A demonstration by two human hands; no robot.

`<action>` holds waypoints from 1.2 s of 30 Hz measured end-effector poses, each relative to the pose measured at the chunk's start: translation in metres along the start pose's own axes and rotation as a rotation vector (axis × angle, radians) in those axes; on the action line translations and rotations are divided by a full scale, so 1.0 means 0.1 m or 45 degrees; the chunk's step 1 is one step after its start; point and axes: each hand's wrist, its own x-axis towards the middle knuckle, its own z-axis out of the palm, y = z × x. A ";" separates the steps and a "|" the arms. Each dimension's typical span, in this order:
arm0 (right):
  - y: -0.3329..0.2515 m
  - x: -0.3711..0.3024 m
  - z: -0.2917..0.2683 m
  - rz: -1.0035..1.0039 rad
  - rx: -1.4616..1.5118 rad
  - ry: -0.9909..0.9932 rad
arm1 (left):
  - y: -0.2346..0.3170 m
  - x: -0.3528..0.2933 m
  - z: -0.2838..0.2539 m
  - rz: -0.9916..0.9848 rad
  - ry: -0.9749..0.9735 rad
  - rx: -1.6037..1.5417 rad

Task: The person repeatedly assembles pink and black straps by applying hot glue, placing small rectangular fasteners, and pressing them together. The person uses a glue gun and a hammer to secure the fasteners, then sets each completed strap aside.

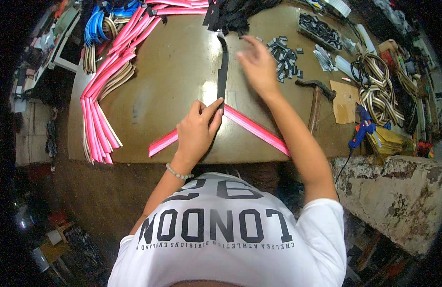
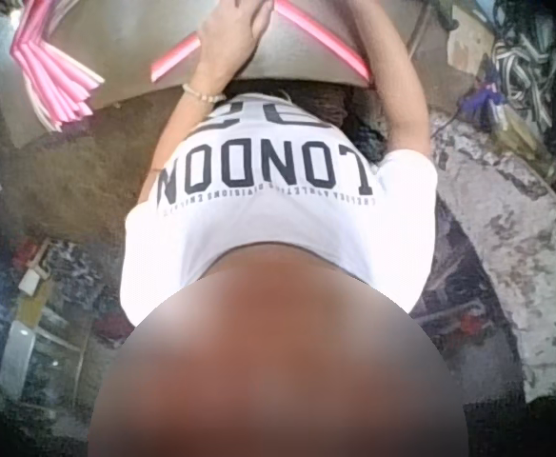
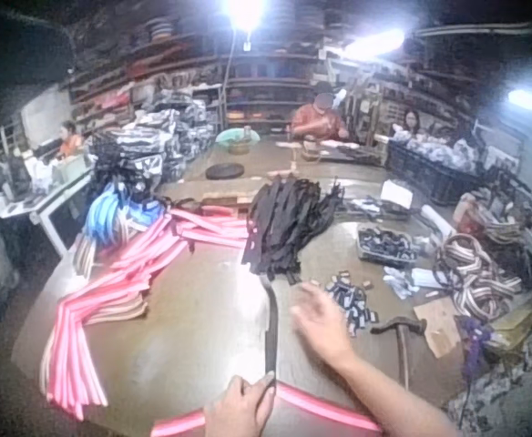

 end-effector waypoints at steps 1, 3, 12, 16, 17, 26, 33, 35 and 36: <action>0.01 -0.06 -0.11 0.077 0.103 0.153 | 0.00 0.00 0.00 -0.005 0.011 -0.029; 0.09 -0.39 -0.59 -0.158 -0.544 0.359 | -0.01 0.00 0.01 -0.017 0.018 -0.067; -0.32 -1.17 -1.04 0.535 -0.657 0.289 | -0.13 0.00 -0.04 -0.161 0.059 -0.407; -0.65 -1.36 -0.25 0.001 -0.678 -0.190 | -0.18 0.00 -0.06 -0.183 0.064 -0.470; -0.64 -1.39 -0.12 0.059 -0.747 -0.399 | -0.18 0.00 -0.06 -0.172 0.080 -0.484; -0.52 -1.36 -0.04 0.258 -0.723 -0.466 | -0.17 0.02 -0.08 -0.289 0.043 -0.606; -0.14 -1.27 -0.72 0.222 -0.829 0.273 | -0.16 0.12 -0.21 0.034 -0.045 -0.163; 0.03 -1.27 -1.04 0.124 -1.011 0.427 | -0.21 0.21 -0.29 0.054 -0.198 -0.297; 0.10 -1.30 -1.18 0.184 -1.152 0.445 | -0.24 0.27 -0.34 0.036 -0.320 -0.324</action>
